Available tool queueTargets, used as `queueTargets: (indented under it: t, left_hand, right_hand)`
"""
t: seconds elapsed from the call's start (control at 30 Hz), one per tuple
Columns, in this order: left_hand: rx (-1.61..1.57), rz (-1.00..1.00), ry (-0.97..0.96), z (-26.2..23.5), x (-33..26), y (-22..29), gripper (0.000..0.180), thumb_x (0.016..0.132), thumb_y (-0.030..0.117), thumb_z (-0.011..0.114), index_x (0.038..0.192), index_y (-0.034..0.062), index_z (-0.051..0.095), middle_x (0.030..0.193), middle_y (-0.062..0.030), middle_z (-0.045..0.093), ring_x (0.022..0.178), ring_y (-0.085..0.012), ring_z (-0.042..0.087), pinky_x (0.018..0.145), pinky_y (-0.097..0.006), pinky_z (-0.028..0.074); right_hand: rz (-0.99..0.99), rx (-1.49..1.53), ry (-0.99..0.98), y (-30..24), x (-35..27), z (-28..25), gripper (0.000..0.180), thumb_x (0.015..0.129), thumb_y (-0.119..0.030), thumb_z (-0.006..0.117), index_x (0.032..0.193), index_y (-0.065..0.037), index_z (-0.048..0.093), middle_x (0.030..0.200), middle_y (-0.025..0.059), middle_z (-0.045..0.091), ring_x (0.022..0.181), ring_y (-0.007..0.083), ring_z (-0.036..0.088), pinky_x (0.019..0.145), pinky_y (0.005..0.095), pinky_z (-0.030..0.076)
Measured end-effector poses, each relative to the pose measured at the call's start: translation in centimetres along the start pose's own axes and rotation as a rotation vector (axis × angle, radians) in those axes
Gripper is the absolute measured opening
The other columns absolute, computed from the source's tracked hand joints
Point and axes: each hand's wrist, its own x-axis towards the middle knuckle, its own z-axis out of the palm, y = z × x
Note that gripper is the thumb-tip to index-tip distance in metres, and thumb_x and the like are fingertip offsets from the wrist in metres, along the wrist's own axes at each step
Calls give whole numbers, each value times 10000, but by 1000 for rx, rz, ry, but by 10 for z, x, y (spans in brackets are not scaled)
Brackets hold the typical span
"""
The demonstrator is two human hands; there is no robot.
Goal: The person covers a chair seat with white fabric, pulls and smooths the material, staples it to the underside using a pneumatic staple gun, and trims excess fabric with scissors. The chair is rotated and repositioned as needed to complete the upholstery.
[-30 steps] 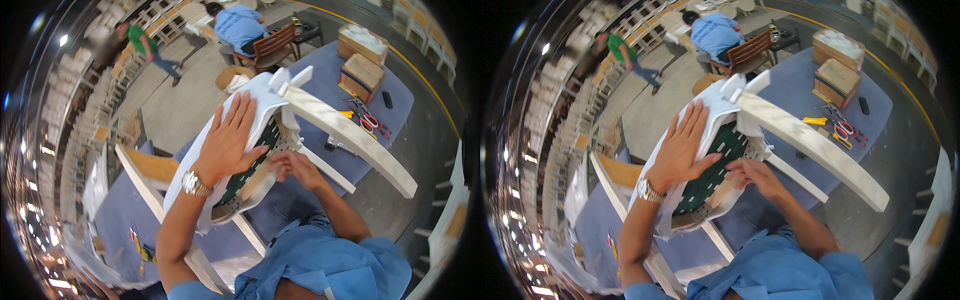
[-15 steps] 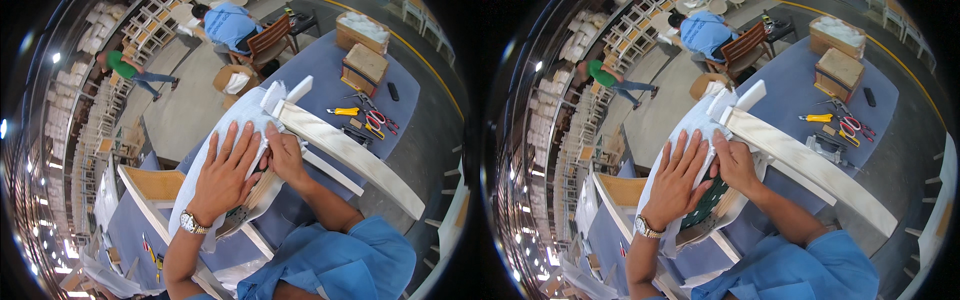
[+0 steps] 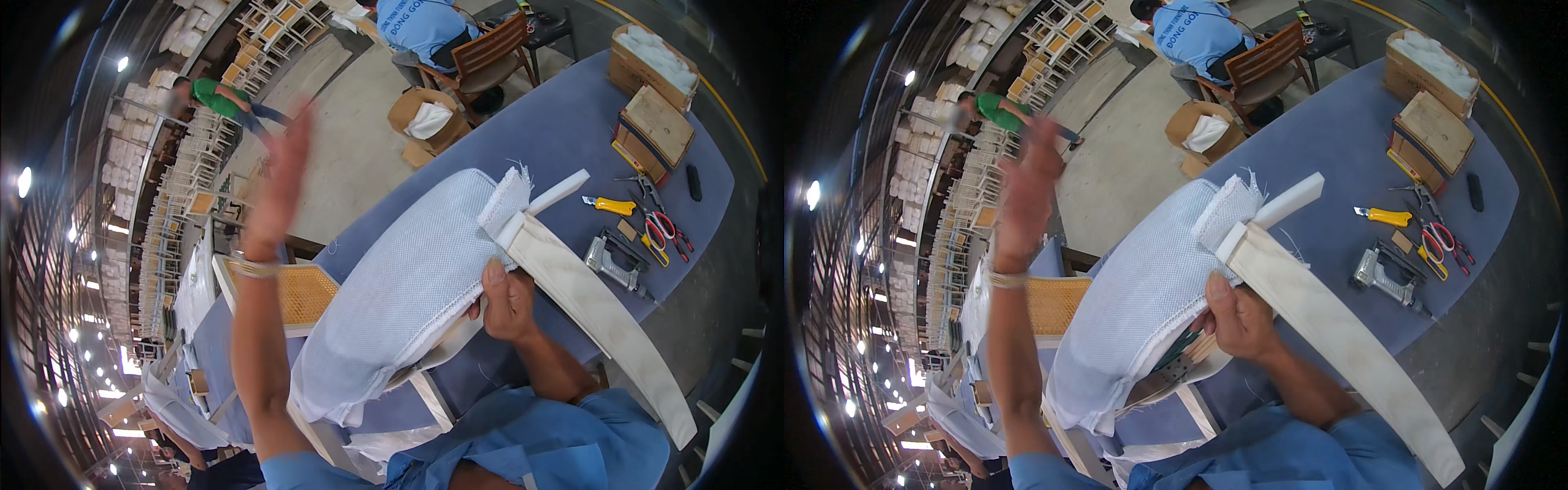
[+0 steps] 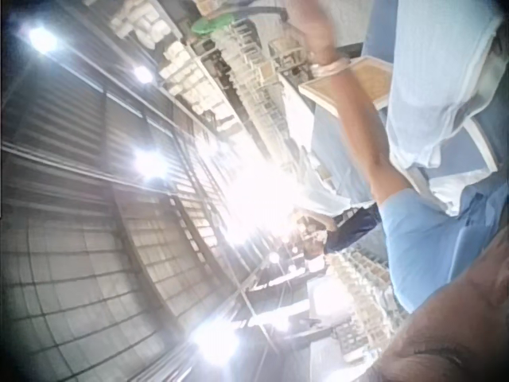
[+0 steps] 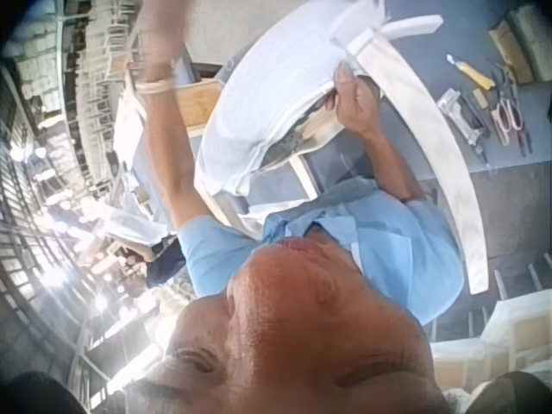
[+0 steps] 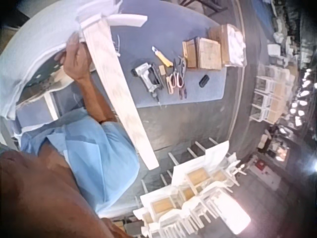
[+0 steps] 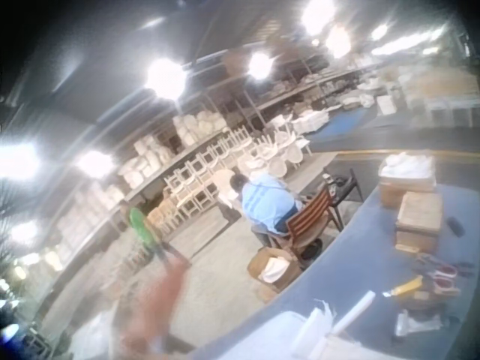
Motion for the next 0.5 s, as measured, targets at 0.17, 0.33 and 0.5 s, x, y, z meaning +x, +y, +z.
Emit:
queueTargets:
  t: [0.17,0.33,0.5]
  left_hand:
    - [-6,38,-438,40,-1,15,888,1019,664,244,1599,15,72,1679,-143,103,1548,-292,99,1243,-419,74]
    - [-99,-110,-328,69,32,0,924,979,671,410,1602,47,133,1655,-195,163,1534,-310,166,1233,-407,162]
    - [168,2,-463,101,26,23,911,943,520,612,1598,57,180,1597,-226,318,1478,-323,327,1198,-401,260]
  right_hand:
    - [-85,58,-30,3,5,-4,366,1081,-214,364,1023,82,571,740,104,635,514,113,556,451,243,447]
    - [-84,-17,-156,18,1,-15,423,1071,-200,372,1348,117,415,922,163,651,655,154,614,578,280,500]
    - [-175,-110,17,42,1,-19,541,1054,-233,408,1469,107,335,1387,194,482,1237,230,482,1031,361,387]
